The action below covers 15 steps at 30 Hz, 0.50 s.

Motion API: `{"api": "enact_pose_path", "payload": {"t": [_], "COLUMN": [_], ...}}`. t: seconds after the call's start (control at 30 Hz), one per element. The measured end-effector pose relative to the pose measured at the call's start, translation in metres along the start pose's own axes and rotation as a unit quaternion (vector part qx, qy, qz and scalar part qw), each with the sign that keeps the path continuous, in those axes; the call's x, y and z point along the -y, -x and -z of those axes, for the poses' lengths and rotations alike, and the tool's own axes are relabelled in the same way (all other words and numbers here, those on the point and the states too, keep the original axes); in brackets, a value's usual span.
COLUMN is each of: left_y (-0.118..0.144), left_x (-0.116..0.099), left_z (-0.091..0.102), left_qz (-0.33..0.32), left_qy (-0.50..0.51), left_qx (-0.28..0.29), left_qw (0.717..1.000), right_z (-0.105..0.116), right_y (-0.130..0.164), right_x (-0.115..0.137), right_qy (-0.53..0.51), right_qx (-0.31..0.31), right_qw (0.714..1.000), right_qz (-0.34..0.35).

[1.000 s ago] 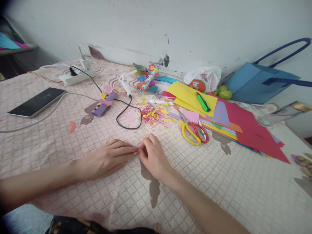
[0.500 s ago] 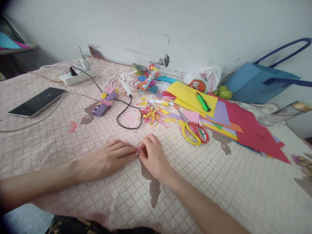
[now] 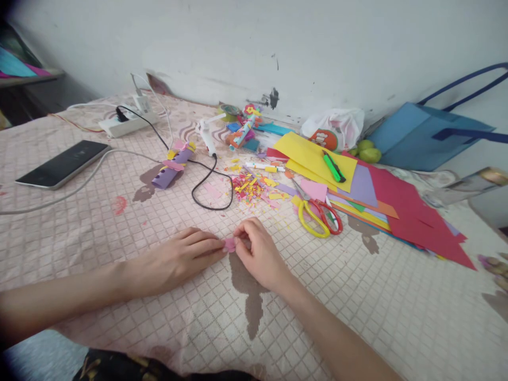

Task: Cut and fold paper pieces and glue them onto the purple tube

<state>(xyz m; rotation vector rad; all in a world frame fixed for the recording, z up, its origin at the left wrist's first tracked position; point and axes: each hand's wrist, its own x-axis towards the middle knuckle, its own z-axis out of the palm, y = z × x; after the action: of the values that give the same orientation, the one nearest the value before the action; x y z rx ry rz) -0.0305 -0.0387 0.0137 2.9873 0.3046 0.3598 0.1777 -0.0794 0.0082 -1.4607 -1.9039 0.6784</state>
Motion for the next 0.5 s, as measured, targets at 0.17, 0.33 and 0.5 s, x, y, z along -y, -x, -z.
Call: {"api": "enact_pose_path", "payload": {"t": [0.17,0.33,0.5], "left_y": [-0.0001,-0.0006,-0.0002], "left_x": [-0.0004,-0.0008,-0.0004], "left_z": [-0.0007,-0.0003,0.0001], "left_qz": [0.004,0.005,0.007], "left_qy": [0.005,0.001,0.002], "left_qx": [-0.022,-0.007,0.002], "left_qw": [1.000,1.000,1.000], "right_z": [-0.0065,-0.0051,0.0017], "right_y": [-0.0004,-0.0017,-0.0024], "right_x": [0.0021,0.0007,-0.0037], "right_qy": [0.019,0.005,-0.020], "right_qx": [-0.022,-0.009,0.009], "right_qw": [1.000,1.000,1.000], "right_qz": [-0.005,-0.018,-0.016]}}
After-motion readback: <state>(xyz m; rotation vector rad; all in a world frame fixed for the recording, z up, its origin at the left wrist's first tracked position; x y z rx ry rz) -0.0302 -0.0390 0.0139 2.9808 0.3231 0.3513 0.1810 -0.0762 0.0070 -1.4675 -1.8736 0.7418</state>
